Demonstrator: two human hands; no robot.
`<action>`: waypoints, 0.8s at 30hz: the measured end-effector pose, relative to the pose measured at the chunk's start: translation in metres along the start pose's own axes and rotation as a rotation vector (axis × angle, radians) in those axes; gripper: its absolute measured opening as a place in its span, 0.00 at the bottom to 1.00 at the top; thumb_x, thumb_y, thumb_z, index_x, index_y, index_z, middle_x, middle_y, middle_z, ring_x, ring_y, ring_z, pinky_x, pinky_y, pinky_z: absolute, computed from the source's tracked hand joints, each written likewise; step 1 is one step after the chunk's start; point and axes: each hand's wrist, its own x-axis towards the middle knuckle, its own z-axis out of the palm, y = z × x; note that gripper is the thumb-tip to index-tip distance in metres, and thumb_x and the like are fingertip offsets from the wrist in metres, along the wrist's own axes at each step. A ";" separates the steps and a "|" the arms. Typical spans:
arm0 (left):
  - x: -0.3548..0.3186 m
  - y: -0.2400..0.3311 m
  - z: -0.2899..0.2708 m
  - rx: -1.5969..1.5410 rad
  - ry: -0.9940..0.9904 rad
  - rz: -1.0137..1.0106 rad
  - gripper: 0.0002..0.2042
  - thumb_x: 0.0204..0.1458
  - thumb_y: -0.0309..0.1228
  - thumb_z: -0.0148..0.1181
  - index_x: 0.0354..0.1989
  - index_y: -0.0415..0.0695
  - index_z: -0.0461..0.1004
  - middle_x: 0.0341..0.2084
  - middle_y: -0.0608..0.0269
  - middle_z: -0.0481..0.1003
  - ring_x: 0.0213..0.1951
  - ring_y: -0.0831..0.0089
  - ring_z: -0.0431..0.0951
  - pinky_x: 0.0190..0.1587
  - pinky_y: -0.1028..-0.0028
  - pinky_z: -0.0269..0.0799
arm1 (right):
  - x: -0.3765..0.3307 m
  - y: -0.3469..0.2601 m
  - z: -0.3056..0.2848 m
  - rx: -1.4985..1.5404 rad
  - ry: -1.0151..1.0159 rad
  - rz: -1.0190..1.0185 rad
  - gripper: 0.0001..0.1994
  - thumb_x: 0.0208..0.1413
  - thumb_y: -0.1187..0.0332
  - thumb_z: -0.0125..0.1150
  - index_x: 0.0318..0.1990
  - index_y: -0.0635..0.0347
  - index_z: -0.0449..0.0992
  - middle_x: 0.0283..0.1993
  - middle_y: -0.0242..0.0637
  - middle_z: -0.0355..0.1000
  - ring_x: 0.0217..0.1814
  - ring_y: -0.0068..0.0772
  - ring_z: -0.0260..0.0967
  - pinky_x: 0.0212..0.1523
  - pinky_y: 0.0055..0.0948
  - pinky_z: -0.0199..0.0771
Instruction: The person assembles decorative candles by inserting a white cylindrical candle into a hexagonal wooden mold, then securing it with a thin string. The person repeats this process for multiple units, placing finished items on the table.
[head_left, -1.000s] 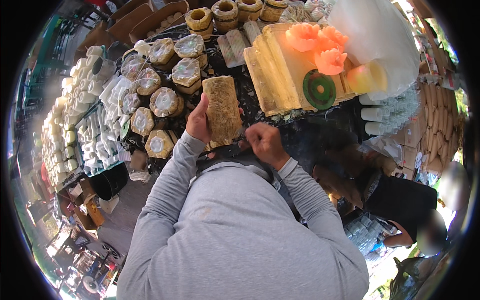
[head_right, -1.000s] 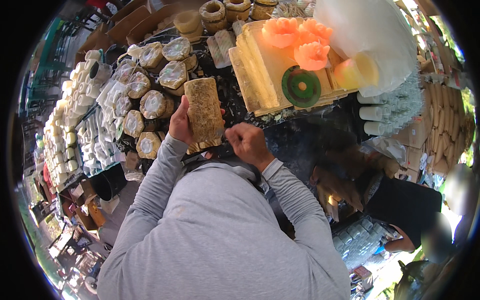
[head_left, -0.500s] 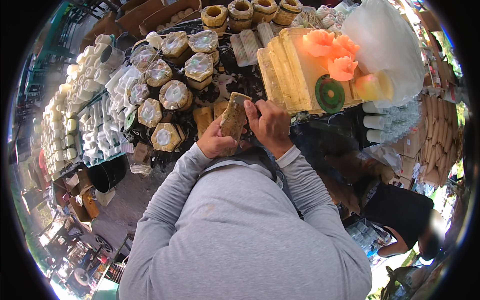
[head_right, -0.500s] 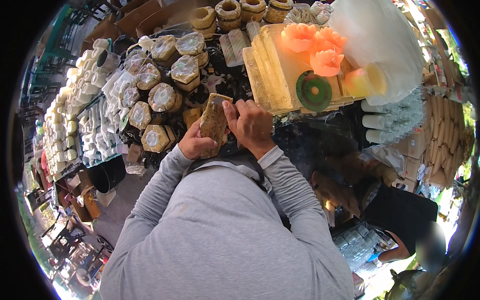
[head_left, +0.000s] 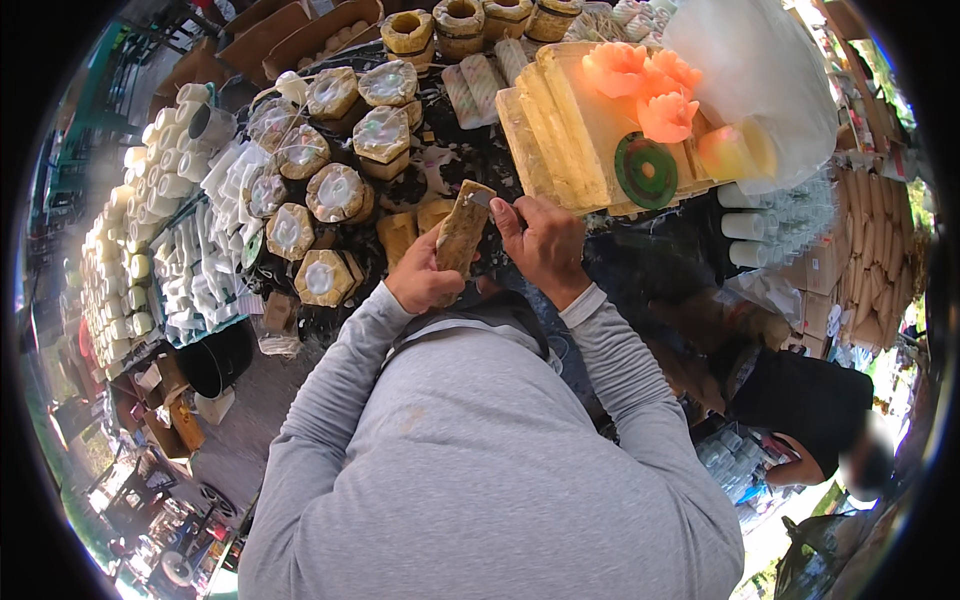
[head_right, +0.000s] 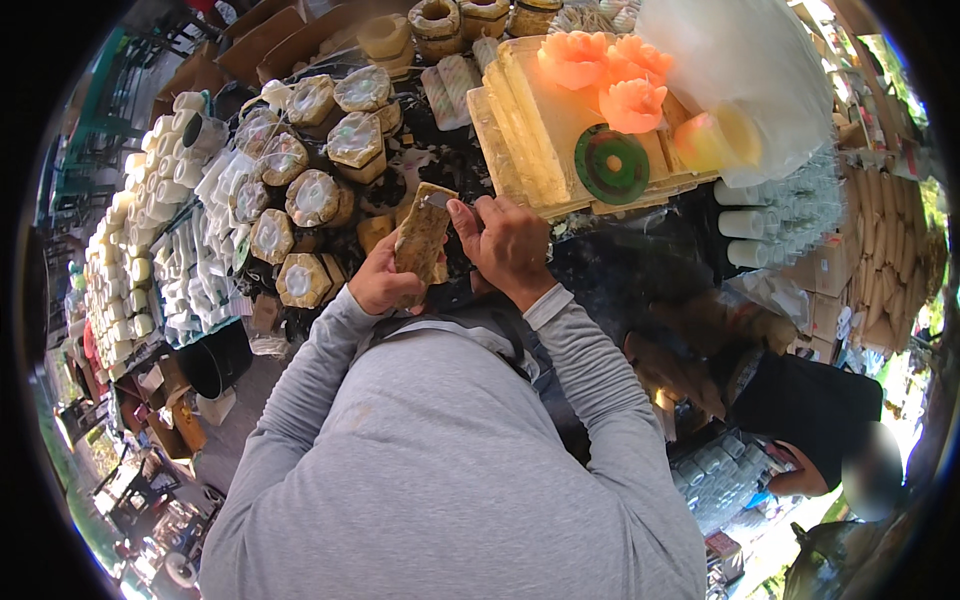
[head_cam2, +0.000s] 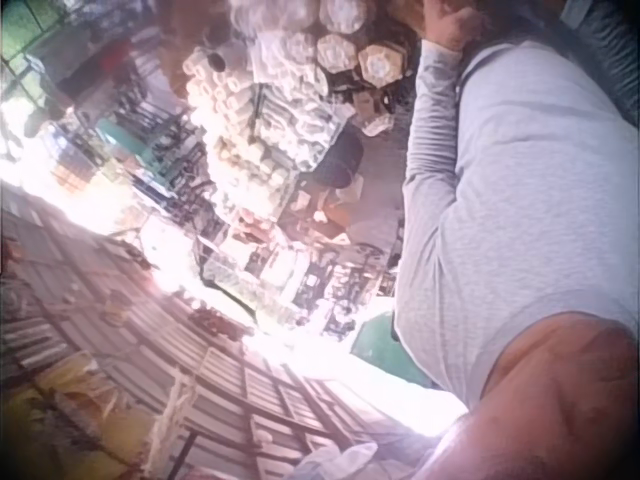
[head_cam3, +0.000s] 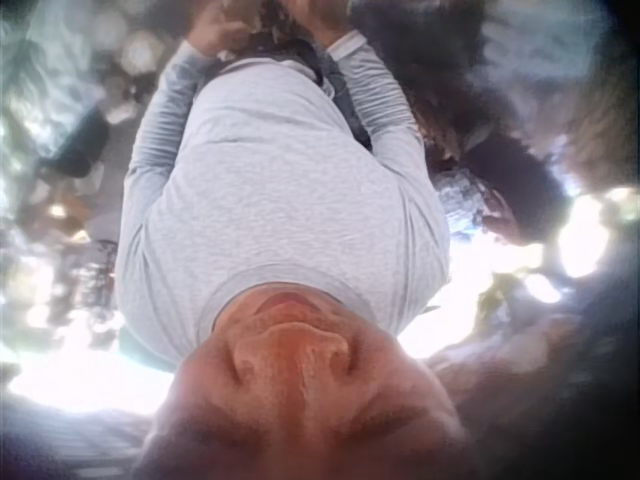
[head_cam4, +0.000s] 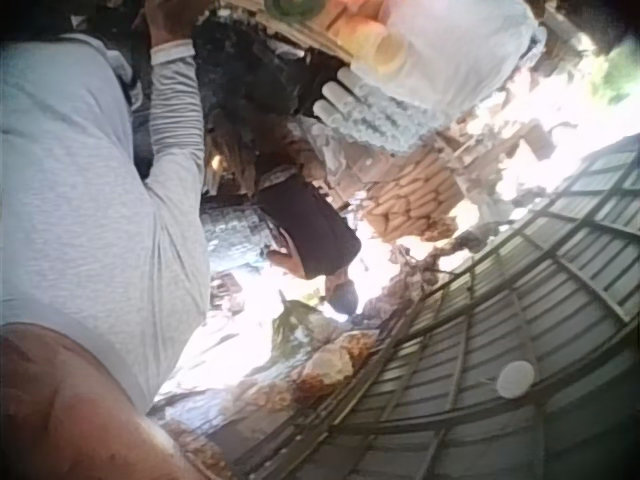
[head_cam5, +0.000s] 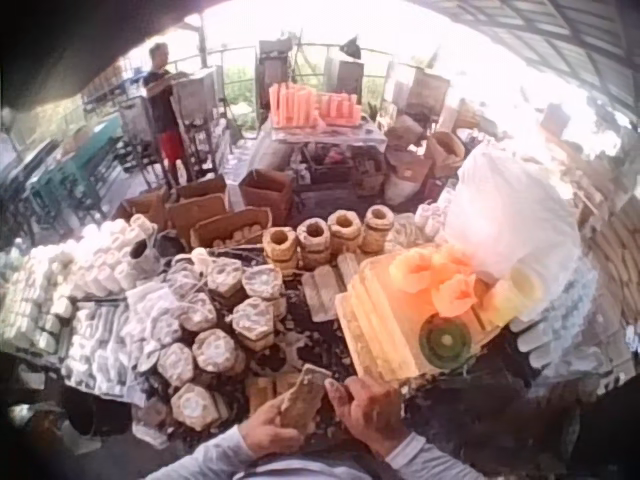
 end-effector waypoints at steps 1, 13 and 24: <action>0.000 0.000 0.001 0.007 -0.006 -0.007 0.41 0.42 0.10 0.56 0.72 0.42 0.61 0.52 0.56 0.76 0.38 0.67 0.82 0.27 0.68 0.81 | -0.001 0.002 -0.001 -0.003 -0.016 -0.004 0.25 0.68 0.49 0.65 0.23 0.55 0.73 0.21 0.39 0.70 0.21 0.49 0.73 0.22 0.45 0.71; -0.004 0.005 0.005 -0.073 0.006 -0.101 0.50 0.41 0.16 0.60 0.80 0.51 0.54 0.57 0.57 0.72 0.48 0.74 0.76 0.40 0.77 0.77 | -0.024 -0.001 0.001 0.127 -0.114 -0.014 0.27 0.68 0.46 0.64 0.21 0.56 0.74 0.20 0.39 0.70 0.20 0.46 0.72 0.21 0.43 0.70; 0.000 -0.009 0.016 -0.518 -0.081 -0.008 0.42 0.67 0.65 0.44 0.80 0.46 0.55 0.55 0.64 0.75 0.49 0.76 0.78 0.55 0.74 0.75 | -0.033 -0.006 0.001 0.190 -0.109 -0.070 0.26 0.68 0.47 0.64 0.23 0.57 0.75 0.21 0.41 0.70 0.21 0.46 0.73 0.21 0.43 0.71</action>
